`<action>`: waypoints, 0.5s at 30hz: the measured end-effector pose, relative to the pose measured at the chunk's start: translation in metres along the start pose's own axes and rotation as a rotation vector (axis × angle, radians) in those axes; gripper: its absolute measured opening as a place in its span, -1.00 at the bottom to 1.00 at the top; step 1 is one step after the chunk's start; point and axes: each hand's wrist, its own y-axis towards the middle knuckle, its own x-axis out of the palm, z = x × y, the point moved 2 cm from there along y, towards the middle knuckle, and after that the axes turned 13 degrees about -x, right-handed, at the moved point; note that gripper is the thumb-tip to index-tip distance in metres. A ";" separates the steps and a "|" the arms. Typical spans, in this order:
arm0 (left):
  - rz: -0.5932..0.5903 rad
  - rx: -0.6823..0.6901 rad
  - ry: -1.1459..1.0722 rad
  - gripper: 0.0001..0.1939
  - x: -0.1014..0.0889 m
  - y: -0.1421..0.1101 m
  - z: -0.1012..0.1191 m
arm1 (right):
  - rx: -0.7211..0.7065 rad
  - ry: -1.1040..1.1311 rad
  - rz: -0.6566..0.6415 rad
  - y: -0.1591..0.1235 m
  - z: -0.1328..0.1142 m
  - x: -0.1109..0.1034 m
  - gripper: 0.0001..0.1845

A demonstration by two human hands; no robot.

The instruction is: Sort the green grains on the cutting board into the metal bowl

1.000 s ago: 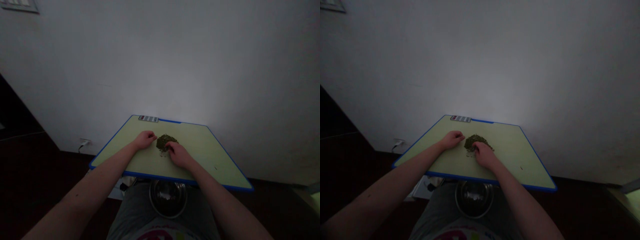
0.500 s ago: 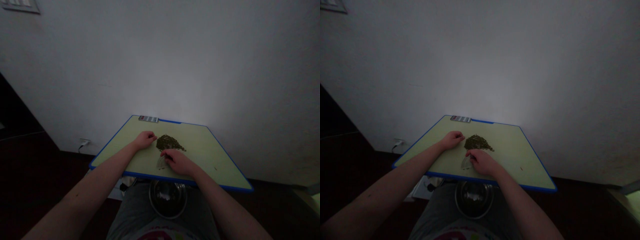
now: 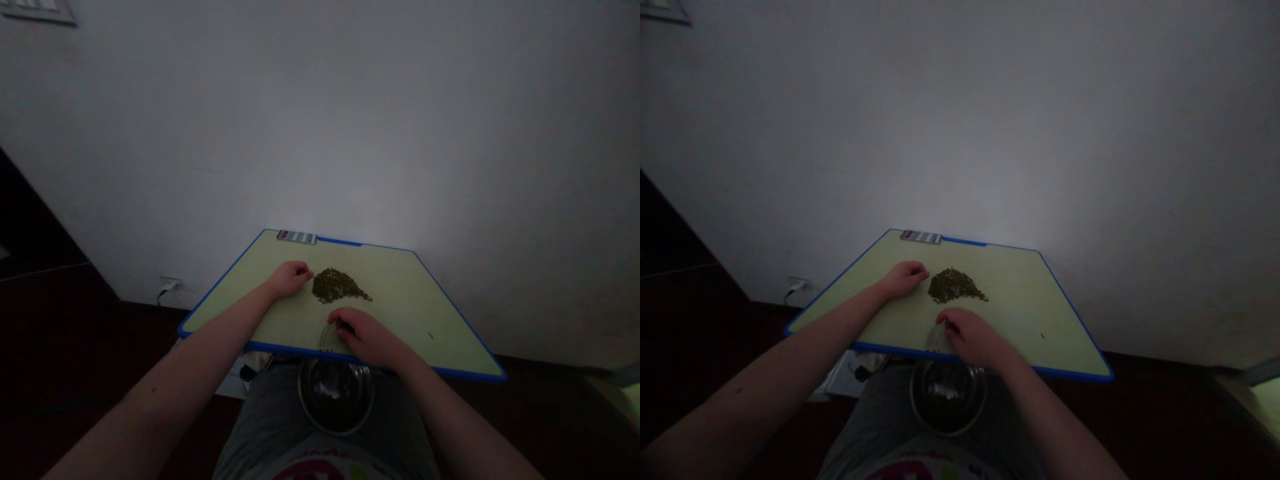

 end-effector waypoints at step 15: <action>0.009 -0.002 0.003 -0.65 0.001 0.001 -0.003 | 0.060 0.035 0.045 -0.013 0.005 -0.002 -0.69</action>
